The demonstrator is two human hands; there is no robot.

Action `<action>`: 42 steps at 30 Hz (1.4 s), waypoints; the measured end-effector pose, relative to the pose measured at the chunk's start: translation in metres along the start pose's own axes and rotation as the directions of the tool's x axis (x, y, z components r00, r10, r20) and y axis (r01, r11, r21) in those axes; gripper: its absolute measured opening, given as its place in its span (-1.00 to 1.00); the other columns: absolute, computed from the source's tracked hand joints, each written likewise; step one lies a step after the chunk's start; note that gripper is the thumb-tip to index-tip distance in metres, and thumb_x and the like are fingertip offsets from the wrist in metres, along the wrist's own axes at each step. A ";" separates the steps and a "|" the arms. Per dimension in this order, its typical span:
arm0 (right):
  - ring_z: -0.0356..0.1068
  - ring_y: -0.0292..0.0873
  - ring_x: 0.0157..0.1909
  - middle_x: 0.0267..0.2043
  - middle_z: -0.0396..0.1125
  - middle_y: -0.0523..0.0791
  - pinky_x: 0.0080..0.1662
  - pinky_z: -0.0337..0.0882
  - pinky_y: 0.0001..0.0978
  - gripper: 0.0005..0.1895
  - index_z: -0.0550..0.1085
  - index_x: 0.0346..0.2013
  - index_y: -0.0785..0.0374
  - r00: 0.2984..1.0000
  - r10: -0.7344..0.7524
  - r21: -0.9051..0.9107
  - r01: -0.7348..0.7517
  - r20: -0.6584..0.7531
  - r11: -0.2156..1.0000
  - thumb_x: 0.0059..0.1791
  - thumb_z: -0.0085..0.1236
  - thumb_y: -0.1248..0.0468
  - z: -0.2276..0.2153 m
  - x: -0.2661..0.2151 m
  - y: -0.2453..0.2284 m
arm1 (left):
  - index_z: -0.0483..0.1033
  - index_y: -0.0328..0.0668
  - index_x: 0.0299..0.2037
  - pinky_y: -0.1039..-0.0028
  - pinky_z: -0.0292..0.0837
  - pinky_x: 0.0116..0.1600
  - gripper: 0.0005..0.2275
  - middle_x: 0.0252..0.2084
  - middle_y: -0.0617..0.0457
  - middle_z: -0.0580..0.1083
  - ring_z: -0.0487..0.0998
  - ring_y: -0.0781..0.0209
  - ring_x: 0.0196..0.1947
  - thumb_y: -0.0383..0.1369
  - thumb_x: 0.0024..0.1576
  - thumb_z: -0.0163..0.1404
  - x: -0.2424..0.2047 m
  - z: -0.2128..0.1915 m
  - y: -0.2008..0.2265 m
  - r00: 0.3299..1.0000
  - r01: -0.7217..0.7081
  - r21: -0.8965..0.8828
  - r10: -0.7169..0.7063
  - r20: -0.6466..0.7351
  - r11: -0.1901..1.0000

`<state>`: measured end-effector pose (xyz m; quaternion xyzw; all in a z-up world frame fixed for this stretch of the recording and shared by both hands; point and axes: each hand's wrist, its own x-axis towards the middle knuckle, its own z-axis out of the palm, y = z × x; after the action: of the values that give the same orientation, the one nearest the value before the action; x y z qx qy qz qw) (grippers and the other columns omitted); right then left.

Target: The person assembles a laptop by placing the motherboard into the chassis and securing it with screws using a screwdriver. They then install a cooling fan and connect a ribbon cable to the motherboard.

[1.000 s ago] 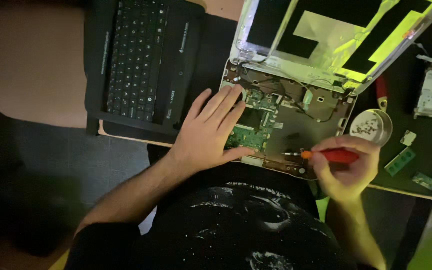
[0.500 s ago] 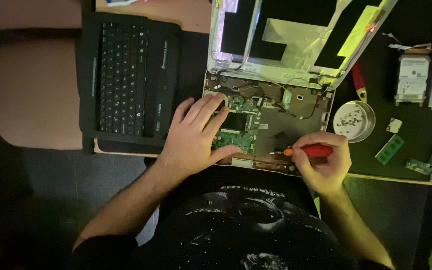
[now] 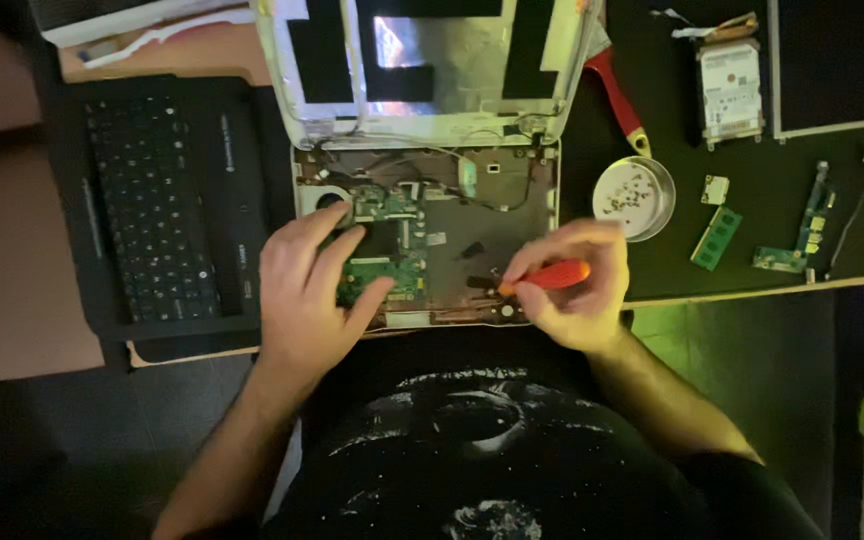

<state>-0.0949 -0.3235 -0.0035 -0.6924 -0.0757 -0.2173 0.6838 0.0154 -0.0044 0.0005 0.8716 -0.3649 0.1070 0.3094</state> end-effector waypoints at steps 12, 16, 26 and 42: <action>0.62 0.52 -0.13 -0.12 0.62 0.19 -0.05 0.59 0.33 -0.75 0.48 0.28 0.41 0.938 0.346 -0.815 -0.219 -0.024 0.537 0.31 0.28 0.54 -0.096 -0.026 -0.032 | 0.79 -0.12 0.22 -0.05 0.61 0.35 -0.70 0.35 -0.05 0.63 0.70 -0.19 0.26 -0.30 0.33 0.46 -0.022 0.017 -0.001 0.966 0.120 -0.082 -0.135 -0.221 0.989; 0.72 0.30 0.18 0.15 0.70 0.01 0.25 0.65 0.17 -0.76 0.57 0.19 0.30 0.956 0.294 -0.787 -0.179 0.003 0.590 0.26 0.29 0.58 -0.071 -0.016 -0.035 | 0.75 -0.21 0.20 -0.10 0.66 0.28 -0.73 0.25 -0.14 0.63 0.71 -0.28 0.16 -0.51 0.32 0.41 -0.016 0.010 0.006 0.964 0.085 -0.079 -0.102 -0.246 0.993; 0.68 0.38 0.21 0.20 0.66 0.10 0.24 0.64 0.19 -0.71 0.63 0.25 0.32 0.961 0.273 -0.846 -0.104 0.051 0.523 0.24 0.38 0.56 -0.080 -0.022 -0.025 | 0.72 -0.20 0.15 -0.16 0.66 0.38 -0.69 0.20 -0.08 0.63 0.72 -0.23 0.16 -0.70 0.27 0.37 -0.024 0.018 0.009 0.957 0.074 -0.115 -0.103 -0.272 0.991; 0.67 0.03 -0.27 -0.31 0.56 -0.18 -0.12 0.68 -0.17 -0.69 0.79 -0.07 0.10 0.996 0.042 -0.952 -0.091 -0.082 0.293 0.08 0.91 0.20 -0.085 -0.070 0.008 | 0.76 -0.01 0.12 -0.19 0.40 0.55 -0.80 0.17 0.08 0.65 0.68 -0.05 0.19 -0.33 0.35 0.42 -0.027 0.022 0.010 0.981 0.044 -0.031 -0.049 -0.188 0.999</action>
<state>-0.1708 -0.3936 -0.0413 -0.9608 0.1110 -0.2058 0.1493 -0.0120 -0.0077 -0.0233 0.8616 -0.3149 0.1771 0.3564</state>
